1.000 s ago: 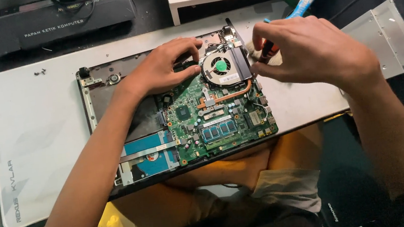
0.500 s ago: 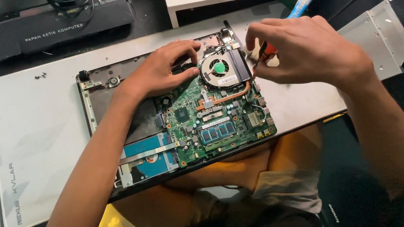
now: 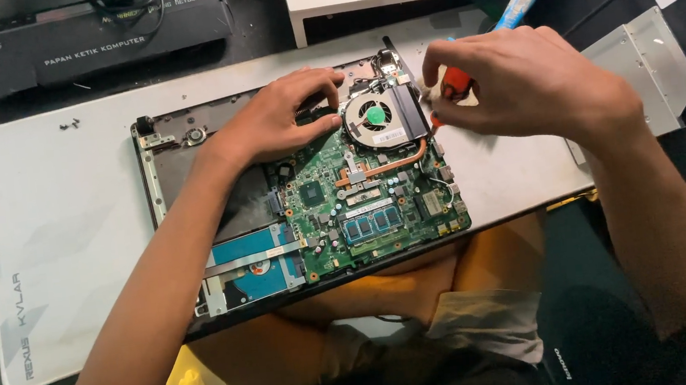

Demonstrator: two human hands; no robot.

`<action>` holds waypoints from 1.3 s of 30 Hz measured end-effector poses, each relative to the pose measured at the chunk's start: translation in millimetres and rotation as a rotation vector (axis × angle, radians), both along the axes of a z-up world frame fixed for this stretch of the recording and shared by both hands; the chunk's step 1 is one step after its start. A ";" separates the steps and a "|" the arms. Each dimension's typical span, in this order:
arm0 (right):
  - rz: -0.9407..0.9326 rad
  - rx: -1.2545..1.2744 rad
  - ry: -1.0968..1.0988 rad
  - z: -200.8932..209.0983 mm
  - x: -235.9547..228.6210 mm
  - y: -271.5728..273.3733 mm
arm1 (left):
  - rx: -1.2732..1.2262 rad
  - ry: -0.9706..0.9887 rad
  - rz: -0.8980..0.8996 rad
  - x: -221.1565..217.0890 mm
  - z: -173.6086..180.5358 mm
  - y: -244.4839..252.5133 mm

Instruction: The person cleans the laptop fan with a brush and then uses a screwdriver to tighten screws on the cooling assembly and motherboard.

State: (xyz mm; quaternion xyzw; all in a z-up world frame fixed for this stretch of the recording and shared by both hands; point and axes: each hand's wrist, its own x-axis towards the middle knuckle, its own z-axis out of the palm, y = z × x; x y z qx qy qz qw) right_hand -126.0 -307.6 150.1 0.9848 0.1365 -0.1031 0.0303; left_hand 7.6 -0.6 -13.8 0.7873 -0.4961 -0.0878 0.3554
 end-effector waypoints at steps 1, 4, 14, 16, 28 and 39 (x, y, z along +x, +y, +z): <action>0.003 -0.001 0.000 -1.3 0.3 -3.7 | -0.001 0.000 0.003 0.2 0.1 -0.3; 0.019 -0.036 -0.088 -5.7 1.8 -19.5 | 0.021 0.010 0.015 2.3 -1.1 -1.4; 0.276 0.595 -0.510 -46.8 44.6 -28.0 | -0.263 0.242 0.166 -11.7 31.9 9.5; 0.269 0.697 -0.484 -64.6 63.4 -17.0 | -0.314 0.262 0.191 -9.5 28.1 10.9; 0.198 1.108 -0.386 -119.8 102.2 7.1 | -0.413 0.397 0.312 9.2 11.8 20.1; 0.233 1.032 -0.463 -114.6 79.6 16.5 | -0.368 0.348 0.240 16.4 7.9 26.9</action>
